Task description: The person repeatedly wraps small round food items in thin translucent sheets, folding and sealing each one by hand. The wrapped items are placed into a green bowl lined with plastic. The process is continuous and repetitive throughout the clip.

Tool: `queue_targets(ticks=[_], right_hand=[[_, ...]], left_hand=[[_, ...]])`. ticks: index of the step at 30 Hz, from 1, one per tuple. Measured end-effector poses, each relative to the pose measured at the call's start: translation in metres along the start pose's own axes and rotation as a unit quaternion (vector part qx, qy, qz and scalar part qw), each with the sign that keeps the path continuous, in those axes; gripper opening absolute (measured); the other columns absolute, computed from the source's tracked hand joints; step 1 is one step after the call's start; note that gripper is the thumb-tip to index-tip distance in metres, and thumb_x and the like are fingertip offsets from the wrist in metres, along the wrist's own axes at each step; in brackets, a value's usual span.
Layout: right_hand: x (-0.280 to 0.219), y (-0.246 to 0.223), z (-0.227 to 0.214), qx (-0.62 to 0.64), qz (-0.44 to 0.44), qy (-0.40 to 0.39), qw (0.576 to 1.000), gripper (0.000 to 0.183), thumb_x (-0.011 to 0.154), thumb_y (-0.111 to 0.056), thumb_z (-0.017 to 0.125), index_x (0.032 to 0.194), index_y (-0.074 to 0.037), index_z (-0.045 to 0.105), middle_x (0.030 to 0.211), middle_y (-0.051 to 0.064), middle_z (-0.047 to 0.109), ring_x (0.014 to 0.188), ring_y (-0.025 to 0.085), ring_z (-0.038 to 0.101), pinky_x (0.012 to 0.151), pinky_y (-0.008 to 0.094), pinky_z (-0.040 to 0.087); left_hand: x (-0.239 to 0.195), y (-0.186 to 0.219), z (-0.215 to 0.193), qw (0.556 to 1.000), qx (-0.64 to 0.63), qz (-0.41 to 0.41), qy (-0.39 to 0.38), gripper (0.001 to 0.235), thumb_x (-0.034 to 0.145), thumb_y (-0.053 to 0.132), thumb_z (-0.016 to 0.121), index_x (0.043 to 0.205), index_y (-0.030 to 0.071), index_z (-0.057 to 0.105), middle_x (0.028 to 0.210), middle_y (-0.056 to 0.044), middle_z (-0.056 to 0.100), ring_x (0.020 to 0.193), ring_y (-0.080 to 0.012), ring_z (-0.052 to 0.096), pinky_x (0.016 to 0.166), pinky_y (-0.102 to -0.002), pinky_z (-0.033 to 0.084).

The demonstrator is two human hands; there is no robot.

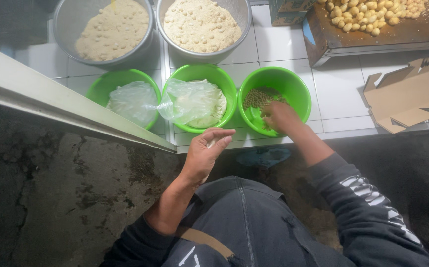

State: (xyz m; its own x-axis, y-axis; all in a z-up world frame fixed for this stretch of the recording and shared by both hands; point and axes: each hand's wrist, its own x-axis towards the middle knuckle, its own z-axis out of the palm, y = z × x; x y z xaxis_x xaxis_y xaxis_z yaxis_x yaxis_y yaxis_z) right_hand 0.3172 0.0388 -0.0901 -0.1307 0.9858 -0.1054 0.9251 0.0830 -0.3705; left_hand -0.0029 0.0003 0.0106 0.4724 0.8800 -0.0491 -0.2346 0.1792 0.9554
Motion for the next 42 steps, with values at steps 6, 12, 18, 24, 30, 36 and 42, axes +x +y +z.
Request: queue_targets(ticks=[6,12,18,24,30,36,42], right_hand=[[0.002,0.010,0.021,-0.083,-0.001,-0.008,0.997,0.022,0.079,-0.020,0.080,0.097,-0.009,0.075,0.104,0.016,0.067,0.103,0.036,0.066,0.091,0.048,0.052],[0.005,-0.007,0.009,-0.043,-0.025,0.044,0.998,0.017,0.081,-0.015,0.078,0.095,-0.008,0.072,0.103,0.015,0.066,0.100,0.035,0.066,0.087,0.046,0.052],[-0.019,-0.089,-0.038,0.298,-0.029,0.083,0.950,0.022,0.089,-0.013,0.074,0.109,-0.008,0.066,0.100,0.008,0.073,0.092,0.020,0.070,0.079,0.033,0.055],[-0.057,-0.159,-0.068,0.214,-0.267,0.203,0.917,0.028,0.086,-0.006,0.078,0.111,-0.010,0.064,0.114,0.005,0.070,0.104,0.024,0.069,0.089,0.037,0.056],[-0.069,-0.164,-0.070,0.136,-0.276,0.297,0.904,0.029,0.088,-0.007,0.081,0.113,-0.011,0.068,0.131,0.011,0.063,0.110,0.029,0.065,0.090,0.038,0.055],[-0.081,-0.160,-0.074,0.185,-0.227,0.284,0.913,0.026,0.085,-0.010,0.084,0.105,-0.013,0.068,0.128,0.010,0.064,0.108,0.024,0.063,0.090,0.037,0.055],[-0.086,-0.170,-0.084,0.274,-0.177,0.229,0.917,0.030,0.086,-0.011,0.083,0.112,-0.009,0.066,0.129,0.010,0.065,0.123,0.029,0.064,0.102,0.042,0.052]], left_hand=[[-0.001,-0.002,-0.001,0.992,-0.070,-0.102,0.011,0.030,0.096,0.009,0.071,0.124,-0.001,0.072,0.110,-0.010,0.076,0.102,-0.0130,0.069,0.092,-0.025,0.054],[0.001,-0.009,0.000,0.985,-0.121,-0.116,0.044,0.034,0.103,0.014,0.063,0.133,-0.003,0.067,0.115,-0.017,0.074,0.107,-0.0187,0.069,0.099,-0.030,0.056],[0.001,-0.008,0.005,0.982,-0.154,-0.108,0.030,0.039,0.101,0.012,0.062,0.138,-0.001,0.058,0.120,-0.016,0.073,0.115,-0.0197,0.068,0.100,-0.032,0.055],[-0.002,-0.012,0.008,0.977,-0.191,-0.092,-0.001,0.034,0.101,0.009,0.065,0.132,-0.004,0.063,0.118,-0.013,0.072,0.108,-0.0193,0.069,0.101,-0.034,0.057],[-0.003,-0.005,0.018,0.961,-0.261,-0.092,0.012,0.029,0.100,0.009,0.066,0.126,-0.003,0.064,0.114,-0.011,0.072,0.104,-0.0180,0.070,0.096,-0.036,0.060],[-0.005,0.005,0.024,0.945,-0.294,-0.139,-0.014,0.022,0.097,0.009,0.067,0.118,0.005,0.066,0.107,-0.009,0.072,0.098,-0.0168,0.069,0.088,-0.031,0.056],[-0.004,0.005,0.029,0.943,-0.313,-0.103,-0.041,0.022,0.108,0.017,0.065,0.121,-0.001,0.067,0.106,-0.010,0.070,0.098,-0.0163,0.066,0.091,-0.031,0.053]])
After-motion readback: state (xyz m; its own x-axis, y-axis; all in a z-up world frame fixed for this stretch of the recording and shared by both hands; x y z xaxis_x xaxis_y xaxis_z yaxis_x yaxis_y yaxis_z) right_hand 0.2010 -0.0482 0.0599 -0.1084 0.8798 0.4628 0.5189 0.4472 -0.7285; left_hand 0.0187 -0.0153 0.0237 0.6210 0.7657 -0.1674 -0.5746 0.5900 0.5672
